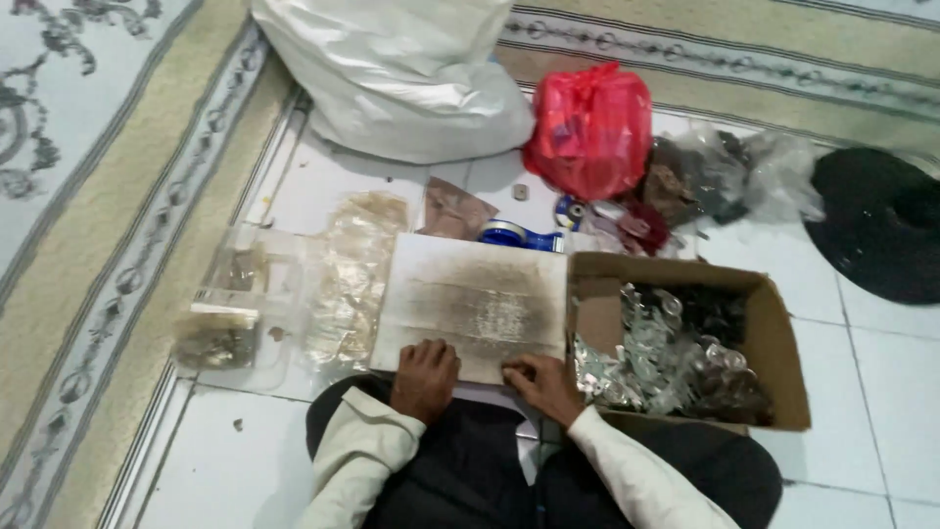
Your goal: Arranging small metallic decorative pieces onto a white board template from a cardboard box.
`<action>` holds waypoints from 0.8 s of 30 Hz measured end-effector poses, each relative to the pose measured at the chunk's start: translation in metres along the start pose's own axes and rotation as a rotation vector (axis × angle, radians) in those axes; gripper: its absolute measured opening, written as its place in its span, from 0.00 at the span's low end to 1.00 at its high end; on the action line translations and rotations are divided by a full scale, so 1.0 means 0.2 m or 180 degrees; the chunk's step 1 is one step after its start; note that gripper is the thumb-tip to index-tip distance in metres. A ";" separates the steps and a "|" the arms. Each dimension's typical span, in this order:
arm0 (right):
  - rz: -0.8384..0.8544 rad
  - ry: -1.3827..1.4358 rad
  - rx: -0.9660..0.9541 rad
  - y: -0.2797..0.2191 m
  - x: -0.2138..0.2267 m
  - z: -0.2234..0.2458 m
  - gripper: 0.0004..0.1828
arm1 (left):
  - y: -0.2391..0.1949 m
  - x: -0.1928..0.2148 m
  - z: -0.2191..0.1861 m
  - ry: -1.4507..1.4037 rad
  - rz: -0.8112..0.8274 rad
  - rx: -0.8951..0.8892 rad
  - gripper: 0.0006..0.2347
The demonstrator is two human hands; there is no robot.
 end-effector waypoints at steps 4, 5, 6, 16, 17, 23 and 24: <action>-0.0102 0.0316 0.0029 -0.01 0.05 0.04 0.07 | 0.01 -0.08 -0.04 0.0123 -0.0051 -0.0181 0.07; -0.0056 0.0434 0.0020 -0.03 0.07 0.04 0.07 | 0.02 -0.08 -0.07 0.0206 -0.0011 -0.0132 0.06; -0.0011 0.0552 0.0014 -0.04 0.08 0.04 0.07 | 0.02 -0.09 -0.11 0.0289 0.0029 -0.0084 0.06; -0.0266 -0.0418 -0.0771 -0.03 1.03 -0.32 0.07 | 0.45 -0.32 -0.80 -0.0964 0.0189 -0.0328 0.04; -0.0298 -0.0673 -0.0966 -0.06 1.12 -0.44 0.08 | 0.51 -0.34 -0.90 -0.1283 0.0238 -0.0291 0.03; -0.0448 -0.1358 -0.2190 -0.27 1.33 -0.99 0.09 | 0.64 -0.77 -1.33 -0.1473 0.1089 0.0213 0.03; -0.0369 -0.1345 -0.2491 -0.30 1.33 -1.05 0.10 | 0.63 -0.87 -1.38 -0.1504 0.1466 0.0454 0.03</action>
Point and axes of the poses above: each hand's wrist, its own y-axis towards the middle knuckle, its own x-axis out of the back of the hand, z = x × y, the point moved 2 cm from there along y, towards the middle knuckle, and after that the axes turned 5 degrees about -z, right-handed, at the moved point
